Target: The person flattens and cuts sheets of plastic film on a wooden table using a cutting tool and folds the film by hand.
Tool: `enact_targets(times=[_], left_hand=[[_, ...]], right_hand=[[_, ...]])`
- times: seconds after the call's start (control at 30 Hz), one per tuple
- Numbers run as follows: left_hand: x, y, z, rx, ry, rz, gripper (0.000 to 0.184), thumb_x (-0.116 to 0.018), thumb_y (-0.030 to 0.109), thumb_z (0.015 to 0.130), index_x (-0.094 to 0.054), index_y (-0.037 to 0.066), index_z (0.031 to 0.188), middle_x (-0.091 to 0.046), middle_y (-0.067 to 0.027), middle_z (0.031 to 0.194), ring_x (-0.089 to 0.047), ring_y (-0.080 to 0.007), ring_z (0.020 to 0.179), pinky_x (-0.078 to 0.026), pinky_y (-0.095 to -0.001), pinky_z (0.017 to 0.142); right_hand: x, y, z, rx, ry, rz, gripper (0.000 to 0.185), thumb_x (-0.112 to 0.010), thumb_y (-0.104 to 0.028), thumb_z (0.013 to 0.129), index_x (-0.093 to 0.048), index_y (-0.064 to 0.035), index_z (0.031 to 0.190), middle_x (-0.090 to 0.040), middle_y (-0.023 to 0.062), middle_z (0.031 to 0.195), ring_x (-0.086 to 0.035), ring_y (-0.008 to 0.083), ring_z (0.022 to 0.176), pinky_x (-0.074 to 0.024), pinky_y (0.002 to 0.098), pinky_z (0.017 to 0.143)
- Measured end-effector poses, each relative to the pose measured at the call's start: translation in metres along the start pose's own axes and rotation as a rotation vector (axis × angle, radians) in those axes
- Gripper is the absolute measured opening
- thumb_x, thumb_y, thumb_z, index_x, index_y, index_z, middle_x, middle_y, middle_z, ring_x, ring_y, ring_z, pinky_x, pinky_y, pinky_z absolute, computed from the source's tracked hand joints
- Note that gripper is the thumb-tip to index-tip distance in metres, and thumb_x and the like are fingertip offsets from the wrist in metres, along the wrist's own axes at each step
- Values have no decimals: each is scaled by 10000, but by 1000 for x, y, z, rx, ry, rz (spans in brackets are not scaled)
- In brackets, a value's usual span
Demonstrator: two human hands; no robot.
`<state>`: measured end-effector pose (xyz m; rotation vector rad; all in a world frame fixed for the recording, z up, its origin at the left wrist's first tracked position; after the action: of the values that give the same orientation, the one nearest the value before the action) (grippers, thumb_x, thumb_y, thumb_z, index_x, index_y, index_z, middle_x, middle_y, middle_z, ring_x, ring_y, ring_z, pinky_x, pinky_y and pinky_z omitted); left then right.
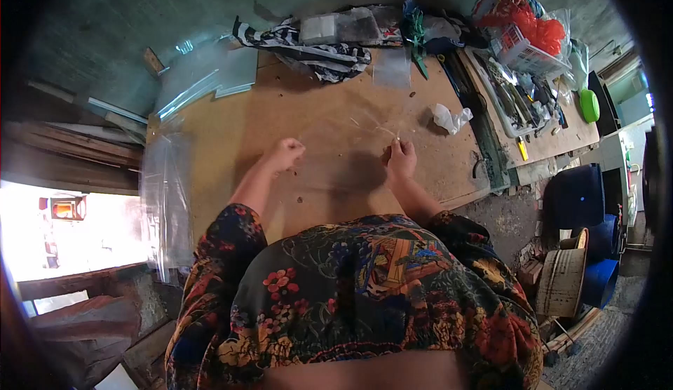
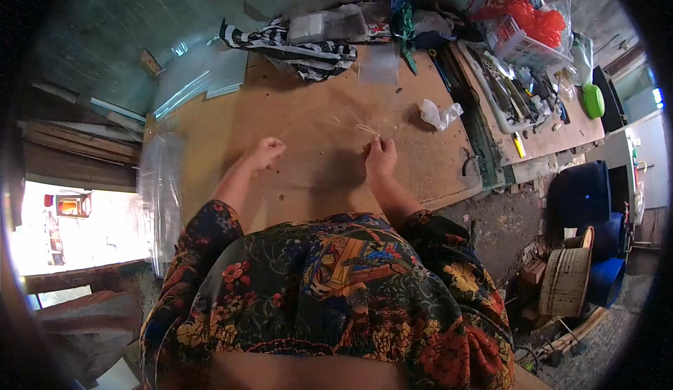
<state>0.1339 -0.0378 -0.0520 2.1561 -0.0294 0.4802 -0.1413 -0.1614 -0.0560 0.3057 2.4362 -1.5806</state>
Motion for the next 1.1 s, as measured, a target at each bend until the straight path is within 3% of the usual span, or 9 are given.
enact_targets(times=[0.2,0.3,0.4,0.47,0.5,0.57,0.73,0.93,1.1], left_hand=[[77,38,-19,-17,324,644,328,-620,235,753,-542,87,1035,-601,-91,965,-591,-238,826,-473,-343,698],[78,77,-48,-243,797,951,467,-609,215,738,-457,115,1168,-445,-126,1232,-460,-306,1087,-402,-415,863],[31,85,-50,-156,629,859,568,-598,247,746,-373,122,1252,-239,-123,1378,-283,-331,1235,-297,-467,962],[-3,80,-57,-177,627,808,592,-594,274,748,-357,114,1266,-219,-131,1386,-242,-335,1256,-260,-486,979],[-13,73,-60,-203,629,761,617,-589,301,751,-341,106,1281,-199,-139,1395,-201,-339,1278,-222,-505,997],[-9,42,-61,-88,707,656,649,-582,327,754,-314,88,1295,-174,-143,1403,-173,-334,1289,-199,-498,1007],[20,-2,-75,185,708,620,714,-571,371,761,-262,48,1318,-138,-155,1415,-108,-327,1311,-166,-492,1020],[-4,8,-74,-144,836,734,671,-566,290,779,-263,33,1321,-302,-175,1336,-236,-308,1265,-173,-492,1009],[17,3,-75,-374,748,232,603,-549,14,747,-321,40,1304,-562,-152,962,-554,-285,851,-438,-381,765]], right_hand=[[5,25,-36,-223,-149,-212,152,-484,-151,881,-479,-20,803,-547,72,615,-534,165,473,-420,268,410],[-18,32,-75,-445,-749,-583,210,-503,-174,867,-538,-7,744,-576,85,593,-565,149,507,-441,284,439],[-22,7,-79,-189,-882,-1135,231,-511,-206,852,-588,-14,750,-609,91,606,-590,168,528,-463,303,482],[-51,-59,-62,734,-727,-1055,231,-514,-248,843,-602,-37,877,-626,94,663,-599,227,550,-471,346,511],[-56,-63,-45,727,-651,-1199,248,-514,-271,841,-581,-75,976,-624,97,802,-598,255,696,-473,362,616],[-62,-66,-10,711,-578,-1338,302,-515,-293,838,-561,-112,1076,-622,99,940,-598,282,841,-474,378,722],[-56,-30,17,753,-544,-1723,534,-430,-426,859,-330,-183,1325,-217,85,1409,-150,300,1305,-148,489,1041],[-60,-22,0,722,-418,-1743,588,-426,-468,840,-312,-171,1335,-194,101,1419,-140,322,1311,-147,531,1023],[-56,-17,-21,737,-459,-1700,613,-439,-465,829,-303,-152,1338,-190,108,1418,-135,333,1310,-145,554,1014]])
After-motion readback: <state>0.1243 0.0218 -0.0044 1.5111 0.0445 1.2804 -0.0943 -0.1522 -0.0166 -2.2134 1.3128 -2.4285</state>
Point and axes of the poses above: each hand's wrist, its own z-axis towards the middle knuckle, its own x-axis out of the back of the hand, y = z × x, the point moved 9 cm from there along z, towards the middle knuckle
